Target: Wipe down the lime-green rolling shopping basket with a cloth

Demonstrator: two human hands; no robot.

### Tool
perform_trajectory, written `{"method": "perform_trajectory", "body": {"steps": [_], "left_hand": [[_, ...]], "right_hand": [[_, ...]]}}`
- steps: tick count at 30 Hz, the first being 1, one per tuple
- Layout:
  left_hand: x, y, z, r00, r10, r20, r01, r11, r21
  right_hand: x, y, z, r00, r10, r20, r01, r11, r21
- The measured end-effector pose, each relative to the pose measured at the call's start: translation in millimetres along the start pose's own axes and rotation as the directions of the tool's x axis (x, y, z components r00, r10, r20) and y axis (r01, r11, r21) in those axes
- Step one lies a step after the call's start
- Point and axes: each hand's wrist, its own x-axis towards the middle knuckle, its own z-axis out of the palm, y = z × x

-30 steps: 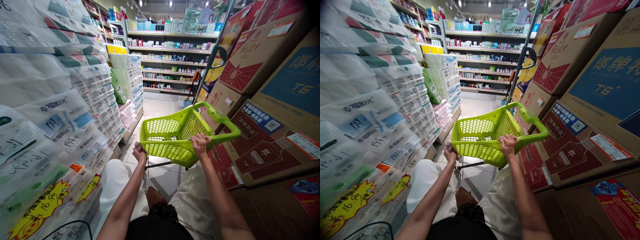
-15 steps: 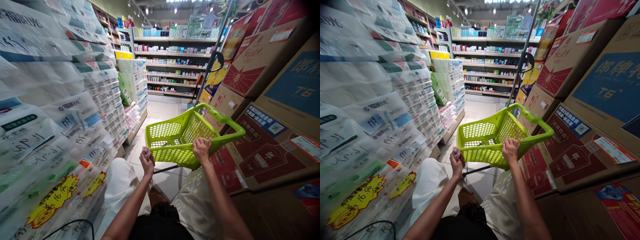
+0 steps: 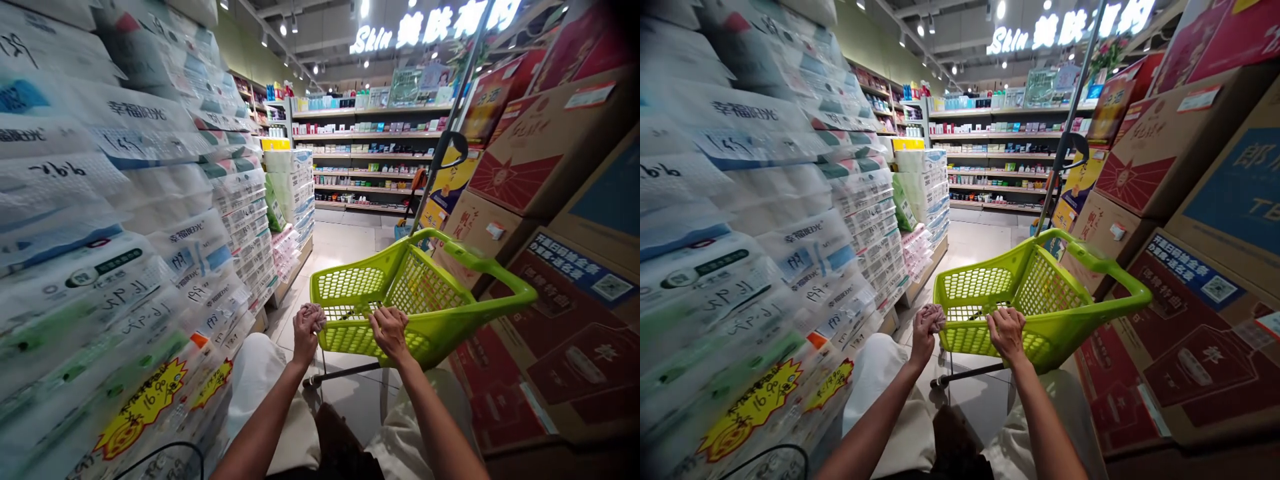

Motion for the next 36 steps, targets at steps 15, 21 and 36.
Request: {"method": "perform_trajectory", "body": {"steps": [15, 21, 36], "left_hand": [[-21, 29, 0, 0.991, -0.020, 0.134, 0.048, 0.976, -0.212], [-25, 30, -3, 0.988, -0.014, 0.156, 0.047, 0.976, -0.212], [-33, 47, -18, 0.981, 0.051, 0.190, -0.025, 0.990, -0.136]], "right_hand": [[-22, 34, -10, 0.999, -0.005, -0.031, 0.006, 1.000, 0.023], [-25, 42, -6, 1.000, 0.016, -0.027, -0.014, 0.997, 0.076], [-39, 63, 11, 0.997, 0.017, -0.080, -0.007, 0.992, 0.123]]}}
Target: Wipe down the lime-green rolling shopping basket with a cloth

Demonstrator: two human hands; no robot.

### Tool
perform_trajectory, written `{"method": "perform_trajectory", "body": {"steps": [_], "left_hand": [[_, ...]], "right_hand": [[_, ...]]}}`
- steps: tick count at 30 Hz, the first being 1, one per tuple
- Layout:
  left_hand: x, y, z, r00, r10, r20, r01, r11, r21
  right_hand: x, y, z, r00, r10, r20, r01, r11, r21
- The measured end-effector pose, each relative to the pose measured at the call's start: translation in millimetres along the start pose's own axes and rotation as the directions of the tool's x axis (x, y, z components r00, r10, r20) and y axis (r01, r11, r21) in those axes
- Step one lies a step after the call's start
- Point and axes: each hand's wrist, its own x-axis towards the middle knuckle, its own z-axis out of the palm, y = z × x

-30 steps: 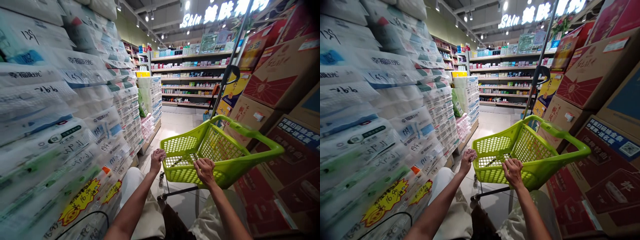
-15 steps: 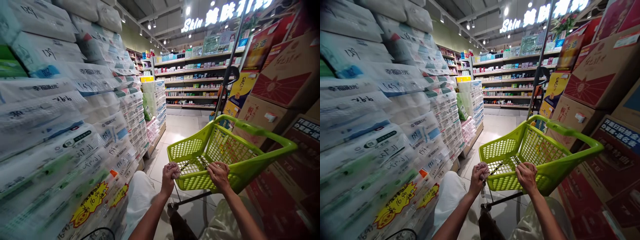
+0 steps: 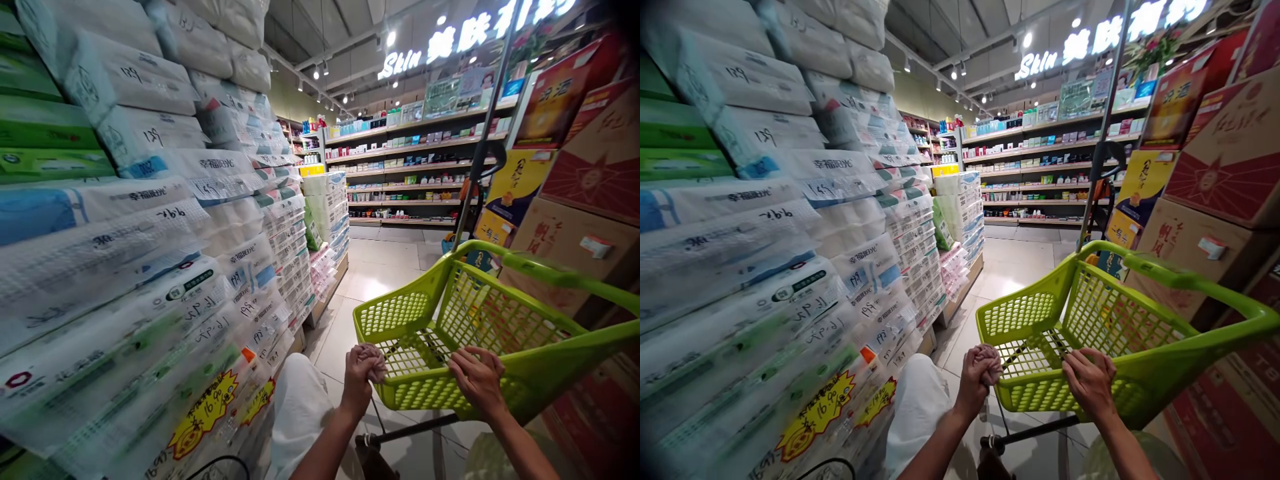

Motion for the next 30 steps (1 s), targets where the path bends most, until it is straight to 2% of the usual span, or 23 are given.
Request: {"method": "perform_trajectory", "body": {"steps": [4, 7, 9, 14, 16, 20, 24, 30], "left_hand": [[39, -17, -8, 0.993, -0.115, -0.027, 0.117, 0.988, 0.098], [58, -17, -13, 0.985, -0.164, -0.050, 0.169, 0.975, 0.141], [53, -12, -11, 0.987, -0.159, -0.034, 0.162, 0.976, 0.147], [6, 5, -1, 0.996, -0.065, 0.066, 0.059, 0.994, 0.093], [-4, 8, 1, 0.995, -0.037, 0.088, 0.029, 0.995, 0.098], [18, 5, -4, 0.998, -0.024, 0.061, 0.018, 0.995, 0.097], [47, -5, -4, 0.986, -0.161, -0.034, 0.164, 0.981, 0.106], [25, -27, 15, 0.991, -0.089, -0.096, 0.093, 0.995, 0.036]], "right_hand": [[-1, 3, -1, 1.000, -0.010, 0.003, 0.010, 1.000, -0.008], [0, 5, 0, 0.999, -0.021, 0.025, 0.021, 1.000, -0.014], [0, 5, 0, 0.999, -0.029, 0.018, 0.029, 0.999, -0.017], [-2, 10, 0, 0.999, -0.030, 0.010, 0.030, 1.000, 0.000], [-3, 13, -1, 0.999, -0.020, 0.028, 0.020, 1.000, 0.007], [3, 9, -12, 0.995, -0.018, 0.095, 0.018, 1.000, 0.002], [14, -6, -25, 0.993, -0.002, 0.120, 0.003, 1.000, -0.009], [15, -5, -36, 0.991, 0.012, 0.134, -0.006, 0.999, -0.047]]}}
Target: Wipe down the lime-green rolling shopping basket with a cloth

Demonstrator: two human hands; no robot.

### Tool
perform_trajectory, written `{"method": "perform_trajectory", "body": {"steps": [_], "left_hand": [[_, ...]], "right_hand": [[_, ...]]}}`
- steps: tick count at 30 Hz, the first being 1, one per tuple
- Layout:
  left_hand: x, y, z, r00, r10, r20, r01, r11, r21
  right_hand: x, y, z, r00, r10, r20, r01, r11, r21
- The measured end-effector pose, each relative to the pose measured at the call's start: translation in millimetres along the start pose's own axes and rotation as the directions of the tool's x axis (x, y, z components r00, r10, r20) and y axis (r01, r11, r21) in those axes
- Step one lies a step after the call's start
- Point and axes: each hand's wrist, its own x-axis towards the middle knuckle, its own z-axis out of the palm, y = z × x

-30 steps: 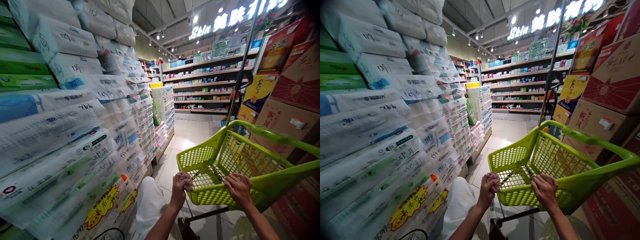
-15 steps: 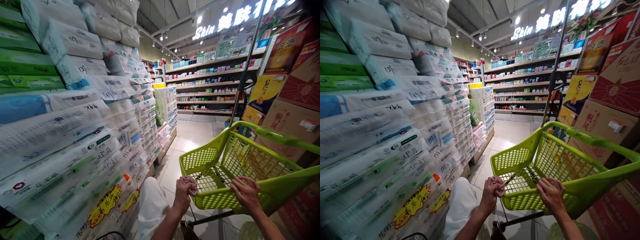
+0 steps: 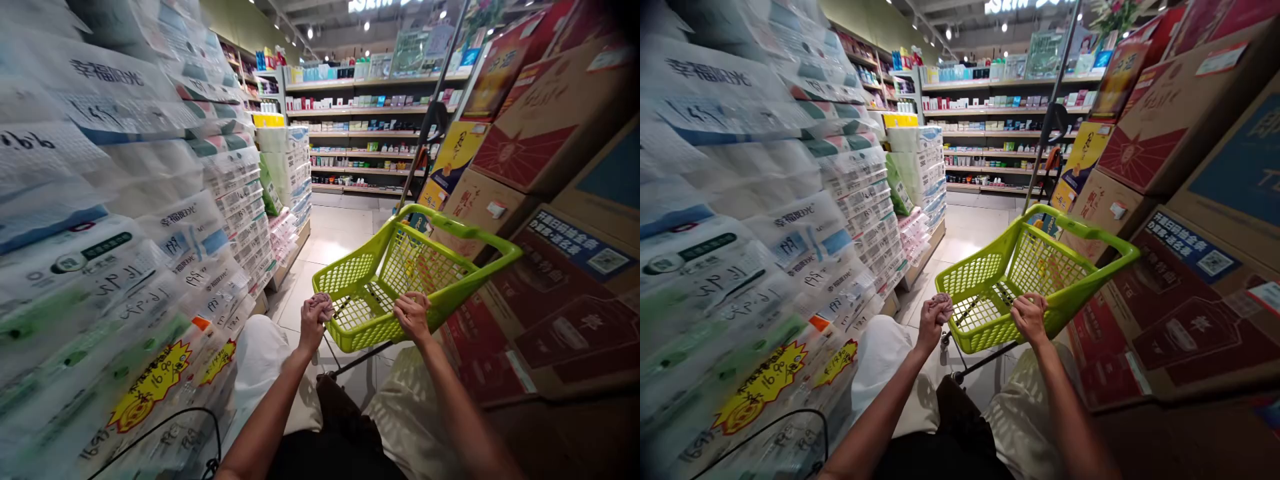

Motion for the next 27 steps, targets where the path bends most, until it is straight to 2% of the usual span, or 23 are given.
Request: {"method": "perform_trajectory", "body": {"steps": [2, 7, 9, 12, 16, 19, 21, 24, 27], "left_hand": [[5, -5, 2, 1.000, -0.009, -0.021, 0.008, 1.000, -0.030], [58, -7, 6, 0.976, -0.188, -0.107, 0.179, 0.980, -0.087], [68, -5, 11, 0.966, -0.222, -0.132, 0.208, 0.972, -0.111], [51, -4, 24, 0.948, -0.255, -0.189, 0.229, 0.962, -0.148], [-6, -1, 43, 0.909, -0.325, -0.263, 0.277, 0.939, -0.202], [-53, 7, 56, 0.915, -0.297, -0.273, 0.245, 0.947, -0.209], [-72, 12, 61, 0.925, -0.284, -0.252, 0.235, 0.950, -0.208], [-62, 13, 53, 0.908, -0.341, -0.241, 0.286, 0.928, -0.238], [-13, 8, 33, 0.880, -0.411, -0.237, 0.341, 0.895, -0.286]], "right_hand": [[-2, 3, -4, 1.000, 0.012, -0.001, -0.012, 1.000, 0.006], [-2, 10, -13, 1.000, 0.008, -0.007, -0.008, 1.000, 0.028], [-1, 14, -14, 1.000, -0.004, -0.006, 0.004, 1.000, 0.022], [2, 18, -14, 1.000, -0.013, -0.003, 0.013, 1.000, -0.016], [3, 17, -10, 0.999, -0.005, -0.036, 0.003, 0.998, -0.058], [4, 15, -6, 0.999, -0.021, -0.047, 0.017, 0.997, -0.072], [3, 15, -4, 0.999, -0.025, -0.042, 0.022, 0.997, -0.079], [3, 12, -2, 0.999, -0.015, -0.040, 0.012, 0.996, -0.088], [5, 4, 2, 0.999, -0.006, -0.040, 0.002, 0.995, -0.095]]}}
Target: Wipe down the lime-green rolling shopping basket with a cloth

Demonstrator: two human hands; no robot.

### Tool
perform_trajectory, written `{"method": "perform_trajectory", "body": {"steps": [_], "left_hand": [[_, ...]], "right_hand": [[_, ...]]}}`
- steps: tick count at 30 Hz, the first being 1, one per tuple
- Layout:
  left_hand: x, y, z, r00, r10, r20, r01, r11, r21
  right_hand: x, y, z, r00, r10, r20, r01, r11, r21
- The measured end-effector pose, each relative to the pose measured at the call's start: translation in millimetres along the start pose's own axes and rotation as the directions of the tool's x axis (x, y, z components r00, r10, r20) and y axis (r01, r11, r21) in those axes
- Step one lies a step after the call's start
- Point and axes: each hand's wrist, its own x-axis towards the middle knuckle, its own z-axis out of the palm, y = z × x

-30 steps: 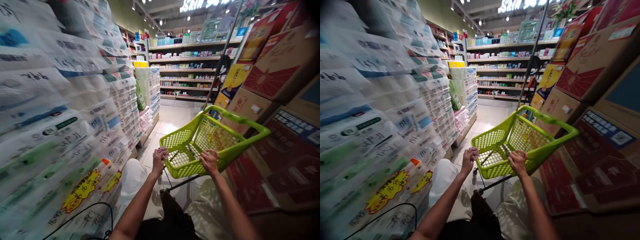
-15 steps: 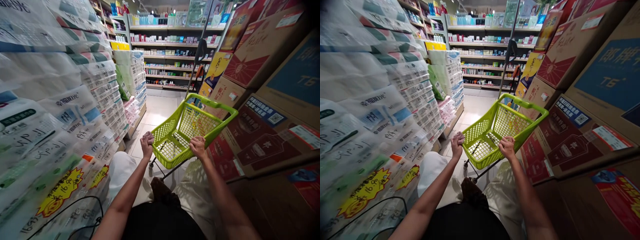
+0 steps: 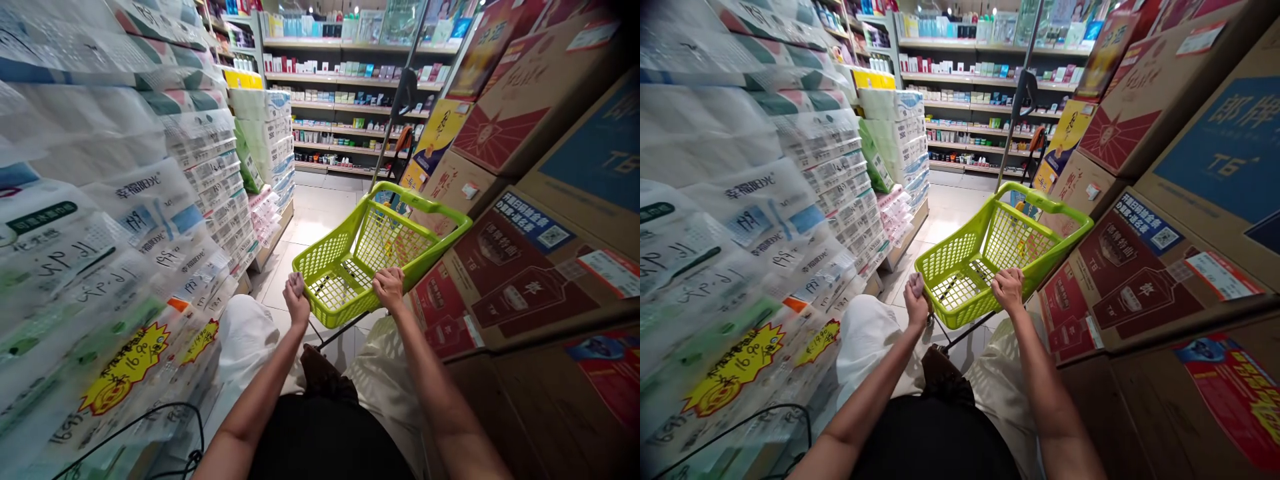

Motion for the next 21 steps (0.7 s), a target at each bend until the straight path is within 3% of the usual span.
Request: {"method": "perform_trajectory", "body": {"steps": [2, 4, 10, 12, 18, 21], "left_hand": [[31, 10, -2, 0.999, -0.025, 0.030, 0.025, 1.000, -0.003], [42, 12, -5, 0.997, -0.048, 0.059, 0.046, 0.999, 0.027], [-1, -22, -16, 0.993, -0.003, 0.121, -0.015, 0.990, 0.141], [5, -30, -19, 0.990, 0.040, 0.133, -0.060, 0.986, 0.154], [97, -17, -19, 0.985, 0.080, 0.154, -0.115, 0.964, 0.238], [116, -12, -22, 0.962, 0.162, 0.220, -0.221, 0.934, 0.280]], "right_hand": [[2, -7, 3, 1.000, 0.006, -0.008, -0.006, 1.000, -0.008], [4, -14, 7, 0.999, 0.025, -0.020, -0.025, 0.999, -0.021], [7, -23, 15, 0.998, 0.059, -0.027, -0.059, 0.998, -0.017], [8, -23, 15, 0.998, 0.049, -0.027, -0.049, 0.999, -0.009], [7, -29, 17, 0.999, 0.036, -0.033, -0.037, 0.999, -0.012], [7, -33, 19, 0.998, 0.035, -0.050, -0.036, 0.999, -0.020]]}}
